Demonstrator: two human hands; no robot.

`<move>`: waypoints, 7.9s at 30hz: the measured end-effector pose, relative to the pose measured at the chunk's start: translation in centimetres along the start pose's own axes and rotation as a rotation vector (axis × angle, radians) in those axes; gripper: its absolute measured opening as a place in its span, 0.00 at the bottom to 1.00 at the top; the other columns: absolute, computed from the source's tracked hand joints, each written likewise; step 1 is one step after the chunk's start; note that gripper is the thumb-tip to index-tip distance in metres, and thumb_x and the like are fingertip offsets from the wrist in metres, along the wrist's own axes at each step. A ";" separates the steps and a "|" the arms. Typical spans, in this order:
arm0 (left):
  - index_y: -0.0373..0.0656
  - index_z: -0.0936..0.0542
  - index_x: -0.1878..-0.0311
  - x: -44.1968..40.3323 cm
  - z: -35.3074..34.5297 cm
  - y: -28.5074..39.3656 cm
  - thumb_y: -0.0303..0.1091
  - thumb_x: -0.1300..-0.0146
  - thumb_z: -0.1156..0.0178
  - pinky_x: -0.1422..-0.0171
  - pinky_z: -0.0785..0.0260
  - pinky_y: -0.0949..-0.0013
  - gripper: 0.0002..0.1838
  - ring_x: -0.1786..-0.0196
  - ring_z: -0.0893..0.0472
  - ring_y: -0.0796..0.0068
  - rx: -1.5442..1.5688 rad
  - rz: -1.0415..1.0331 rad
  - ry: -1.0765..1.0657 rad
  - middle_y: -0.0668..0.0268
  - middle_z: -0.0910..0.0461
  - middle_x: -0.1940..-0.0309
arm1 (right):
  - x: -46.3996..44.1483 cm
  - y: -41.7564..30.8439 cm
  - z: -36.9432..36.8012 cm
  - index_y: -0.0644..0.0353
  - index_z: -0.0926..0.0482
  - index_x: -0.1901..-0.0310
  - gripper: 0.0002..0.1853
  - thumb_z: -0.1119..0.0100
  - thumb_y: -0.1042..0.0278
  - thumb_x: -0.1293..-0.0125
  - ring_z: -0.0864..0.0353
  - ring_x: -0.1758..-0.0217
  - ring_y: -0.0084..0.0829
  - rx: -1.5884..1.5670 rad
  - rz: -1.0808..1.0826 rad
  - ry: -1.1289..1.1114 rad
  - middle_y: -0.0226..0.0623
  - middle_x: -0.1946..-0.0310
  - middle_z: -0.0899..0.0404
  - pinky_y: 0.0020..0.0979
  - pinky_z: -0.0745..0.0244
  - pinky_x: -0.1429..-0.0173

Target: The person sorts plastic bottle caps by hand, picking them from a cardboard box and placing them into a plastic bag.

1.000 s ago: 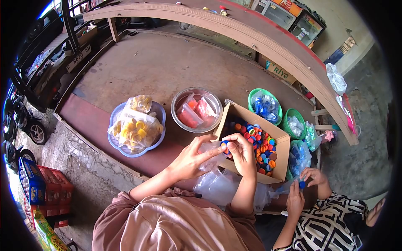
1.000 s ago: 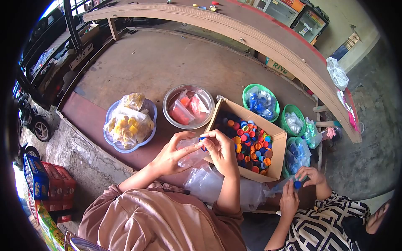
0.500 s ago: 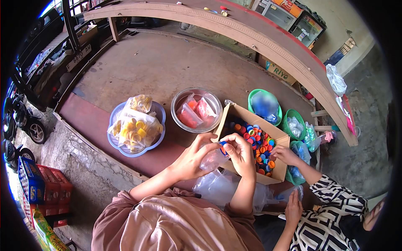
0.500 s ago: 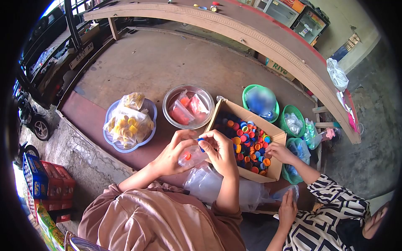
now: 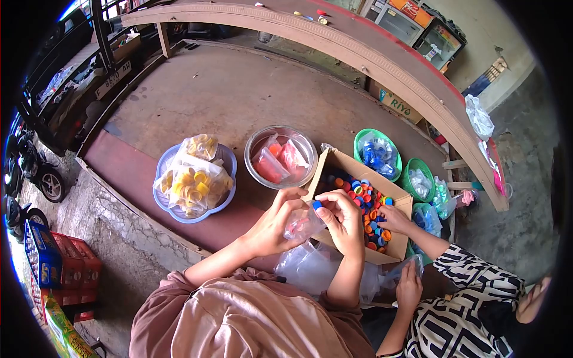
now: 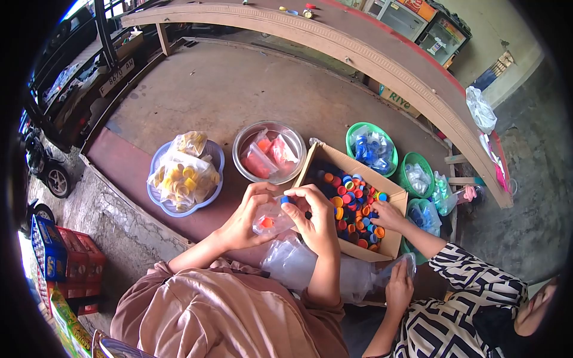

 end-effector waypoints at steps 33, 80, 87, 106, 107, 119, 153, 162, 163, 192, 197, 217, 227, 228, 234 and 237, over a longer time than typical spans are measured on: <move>0.38 0.47 0.35 4.6 1.0 -4.0 0.28 0.62 0.31 0.39 0.37 0.59 0.48 0.42 0.30 0.55 0.089 0.408 0.082 0.49 0.34 0.45 | 1.6 19.0 5.2 0.59 0.25 0.51 0.27 0.30 0.65 0.56 0.21 0.58 0.39 0.465 -0.307 -0.270 0.46 0.56 0.25 0.34 0.25 0.54; 0.36 0.49 0.35 4.1 -3.4 -6.0 0.29 0.59 0.29 0.39 0.38 0.57 0.49 0.43 0.31 0.53 0.193 0.455 -0.217 0.48 0.35 0.46 | 1.8 4.8 0.4 0.62 0.21 0.63 0.14 0.30 0.72 0.53 0.21 0.63 0.27 0.150 0.017 -0.132 0.36 0.67 0.20 0.28 0.28 0.58; 0.36 0.50 0.35 5.0 -2.2 -6.1 0.28 0.59 0.30 0.38 0.39 0.58 0.50 0.42 0.32 0.54 0.135 0.543 -0.195 0.49 0.36 0.45 | 0.6 13.7 3.5 0.60 0.24 0.58 0.19 0.34 0.76 0.56 0.24 0.56 0.39 0.290 -0.244 -0.232 0.40 0.62 0.25 0.34 0.28 0.52; 0.38 0.50 0.34 5.3 -2.0 -7.2 0.28 0.61 0.30 0.35 0.41 0.56 0.51 0.38 0.34 0.51 0.153 0.591 -0.161 0.47 0.36 0.43 | 1.3 20.6 1.8 0.61 0.20 0.69 0.13 0.32 0.67 0.57 0.23 0.64 0.34 0.379 -0.285 -0.477 0.40 0.69 0.24 0.32 0.27 0.62; 0.38 0.50 0.34 5.2 -1.9 -7.3 0.28 0.61 0.30 0.35 0.41 0.56 0.51 0.38 0.34 0.51 0.151 0.598 -0.158 0.47 0.36 0.43 | 1.9 20.0 1.0 0.61 0.20 0.68 0.14 0.32 0.64 0.57 0.22 0.61 0.39 0.467 -0.198 -0.477 0.42 0.66 0.23 0.35 0.26 0.59; 0.38 0.49 0.34 5.3 -1.8 -7.3 0.27 0.62 0.30 0.37 0.40 0.56 0.50 0.40 0.33 0.51 0.152 0.619 -0.145 0.48 0.35 0.44 | 0.0 18.7 5.5 0.58 0.24 0.55 0.23 0.40 0.79 0.59 0.29 0.53 0.41 0.735 -0.094 0.188 0.39 0.54 0.32 0.35 0.31 0.51; 0.38 0.49 0.35 5.1 -2.7 -6.8 0.26 0.59 0.31 0.37 0.39 0.58 0.49 0.41 0.32 0.53 0.138 0.560 -0.182 0.49 0.35 0.45 | 1.0 21.1 -0.3 0.57 0.20 0.79 0.06 0.35 0.65 0.58 0.31 0.57 0.38 0.994 0.042 -0.389 0.37 0.65 0.30 0.37 0.37 0.55; 0.38 0.52 0.34 5.4 -2.7 -7.0 0.27 0.59 0.30 0.38 0.39 0.59 0.51 0.41 0.33 0.58 0.161 0.549 -0.234 0.50 0.38 0.44 | 0.7 8.8 1.2 0.54 0.20 0.75 0.07 0.32 0.72 0.59 0.30 0.67 0.31 0.207 -0.007 0.263 0.31 0.72 0.31 0.32 0.35 0.61; 0.38 0.52 0.34 5.3 -2.7 -6.9 0.27 0.59 0.31 0.37 0.39 0.59 0.51 0.41 0.33 0.58 0.158 0.540 -0.238 0.50 0.38 0.44 | 0.6 7.5 0.3 0.54 0.20 0.75 0.07 0.32 0.71 0.59 0.30 0.66 0.31 0.266 0.083 0.214 0.30 0.72 0.30 0.33 0.35 0.59; 0.38 0.51 0.34 6.2 -1.8 -7.8 0.23 0.60 0.32 0.38 0.38 0.59 0.50 0.41 0.32 0.57 0.132 0.594 -0.156 0.50 0.36 0.44 | 1.3 19.6 6.5 0.58 0.24 0.63 0.16 0.33 0.72 0.57 0.24 0.57 0.42 0.832 -0.381 -0.132 0.39 0.63 0.29 0.40 0.27 0.57; 0.37 0.50 0.34 6.7 -2.1 -8.5 0.26 0.62 0.30 0.37 0.40 0.56 0.51 0.38 0.35 0.50 0.189 0.633 -0.143 0.47 0.38 0.43 | 1.2 18.8 7.4 0.56 0.25 0.63 0.13 0.36 0.73 0.53 0.26 0.62 0.43 0.980 -0.146 0.205 0.41 0.61 0.31 0.38 0.29 0.62; 0.39 0.49 0.34 6.2 -2.1 -7.7 0.26 0.61 0.31 0.36 0.40 0.57 0.50 0.39 0.34 0.51 0.197 0.609 -0.165 0.48 0.37 0.43 | 4.4 22.9 4.3 0.51 0.16 0.70 0.10 0.33 0.59 0.56 0.27 0.56 0.36 1.265 -0.295 -0.501 0.38 0.65 0.28 0.39 0.36 0.49; 0.38 0.49 0.34 6.1 -1.5 -7.0 0.26 0.61 0.31 0.36 0.41 0.59 0.49 0.39 0.34 0.52 0.169 0.589 -0.151 0.49 0.37 0.43 | 4.1 16.8 7.2 0.63 0.22 0.62 0.12 0.34 0.78 0.50 0.20 0.59 0.34 0.230 -0.304 -0.048 0.38 0.61 0.23 0.32 0.24 0.54; 0.38 0.49 0.35 6.0 -1.6 -6.9 0.26 0.61 0.31 0.36 0.40 0.59 0.49 0.39 0.34 0.52 0.167 0.574 -0.156 0.49 0.37 0.43 | 4.4 16.3 7.1 0.65 0.23 0.61 0.13 0.34 0.81 0.51 0.19 0.57 0.32 0.106 -0.310 0.019 0.38 0.60 0.22 0.31 0.23 0.52; 0.38 0.51 0.34 5.1 -1.9 -5.8 0.25 0.60 0.31 0.38 0.38 0.61 0.50 0.42 0.31 0.59 0.120 0.506 -0.215 0.51 0.36 0.45 | 5.2 14.3 5.8 0.66 0.25 0.57 0.18 0.34 0.83 0.51 0.22 0.53 0.28 0.016 -0.295 0.047 0.40 0.54 0.23 0.29 0.24 0.48; 0.38 0.50 0.34 5.5 -2.0 -5.8 0.24 0.60 0.32 0.38 0.38 0.61 0.49 0.42 0.31 0.59 0.128 0.510 -0.217 0.51 0.36 0.45 | 4.7 13.7 5.3 0.65 0.23 0.58 0.18 0.31 0.78 0.54 0.19 0.58 0.28 0.143 -0.256 0.113 0.40 0.59 0.21 0.29 0.22 0.52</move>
Point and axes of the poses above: each hand's wrist, its own x-axis away from the middle knuckle, its own z-axis out of the back of the hand, y = z × x, the point moved 3 cm from there along -x, towards the middle knuckle
